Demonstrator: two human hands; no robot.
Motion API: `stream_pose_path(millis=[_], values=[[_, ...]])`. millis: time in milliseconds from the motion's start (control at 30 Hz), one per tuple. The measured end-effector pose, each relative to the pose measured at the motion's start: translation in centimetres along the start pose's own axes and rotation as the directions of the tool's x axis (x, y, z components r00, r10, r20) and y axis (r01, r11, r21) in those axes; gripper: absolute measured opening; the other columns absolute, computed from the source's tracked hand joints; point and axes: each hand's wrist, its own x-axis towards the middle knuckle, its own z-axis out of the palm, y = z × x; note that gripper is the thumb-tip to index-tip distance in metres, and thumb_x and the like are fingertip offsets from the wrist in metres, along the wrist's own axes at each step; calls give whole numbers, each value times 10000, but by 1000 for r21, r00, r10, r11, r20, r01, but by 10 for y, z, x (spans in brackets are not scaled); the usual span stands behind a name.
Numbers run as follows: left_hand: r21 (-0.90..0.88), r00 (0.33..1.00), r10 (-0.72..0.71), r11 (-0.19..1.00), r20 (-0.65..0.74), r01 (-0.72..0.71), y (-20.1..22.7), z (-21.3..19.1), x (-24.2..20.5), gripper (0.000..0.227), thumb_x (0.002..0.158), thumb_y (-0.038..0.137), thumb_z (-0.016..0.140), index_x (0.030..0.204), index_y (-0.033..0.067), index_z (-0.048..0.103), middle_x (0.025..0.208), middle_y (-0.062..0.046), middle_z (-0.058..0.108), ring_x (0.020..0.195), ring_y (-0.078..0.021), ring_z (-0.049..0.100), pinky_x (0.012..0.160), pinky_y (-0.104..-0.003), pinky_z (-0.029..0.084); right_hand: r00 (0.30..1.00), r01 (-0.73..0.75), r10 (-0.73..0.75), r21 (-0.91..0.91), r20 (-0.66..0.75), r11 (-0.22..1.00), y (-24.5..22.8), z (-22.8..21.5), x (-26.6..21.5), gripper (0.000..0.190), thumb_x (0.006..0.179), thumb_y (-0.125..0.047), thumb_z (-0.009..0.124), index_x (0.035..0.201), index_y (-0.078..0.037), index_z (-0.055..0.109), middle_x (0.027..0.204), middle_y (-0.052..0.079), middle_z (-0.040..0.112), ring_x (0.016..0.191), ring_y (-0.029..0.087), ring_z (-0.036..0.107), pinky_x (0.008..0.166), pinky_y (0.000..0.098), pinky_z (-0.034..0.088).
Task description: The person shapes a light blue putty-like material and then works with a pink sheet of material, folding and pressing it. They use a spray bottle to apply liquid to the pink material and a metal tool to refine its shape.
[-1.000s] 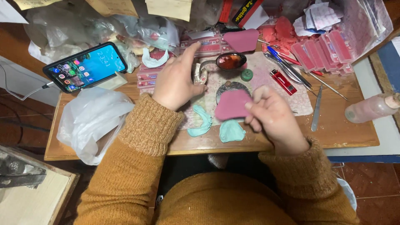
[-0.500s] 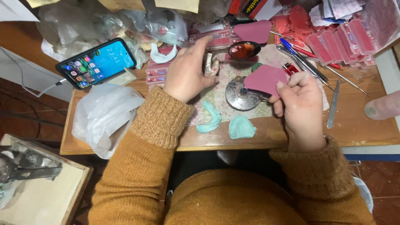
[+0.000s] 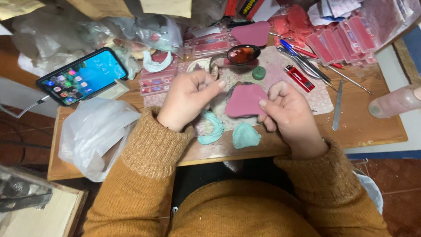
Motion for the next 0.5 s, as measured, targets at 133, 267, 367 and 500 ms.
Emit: stream_pose_path(millis=[133,267,367,500], values=[[-96,933,-162,974,322,203,-1,3,2,328,934,356,732,755,81,737,575,34,637,482,-38,547,492,-208,452,998,0,-2,-28,-66,1000,0,-2,1,175,982,-21,637,970,-108,485,688,69,655,479,78,528,419,209,383],[15,803,-341,924,490,383,0,7,2,393,934,330,740,710,7,715,557,-12,634,465,-81,479,452,-259,353,984,-78,76,8,161,997,11,4,-2,199,962,-56,661,966,-126,474,695,60,663,501,77,565,432,205,420],[-158,784,-311,876,538,456,-8,6,1,235,896,258,743,793,47,756,569,0,624,493,-70,531,482,-233,411,993,11,-8,-28,117,1000,19,8,-4,210,1008,-62,682,990,-118,481,699,29,620,521,78,561,494,230,475],[-165,814,-314,883,488,440,-14,-7,4,214,908,227,736,812,37,749,593,-12,635,503,-81,533,501,-227,424,958,243,-286,-456,-26,856,-1,-11,-27,174,1013,-88,712,1046,-87,542,755,48,566,662,93,483,555,256,413]])
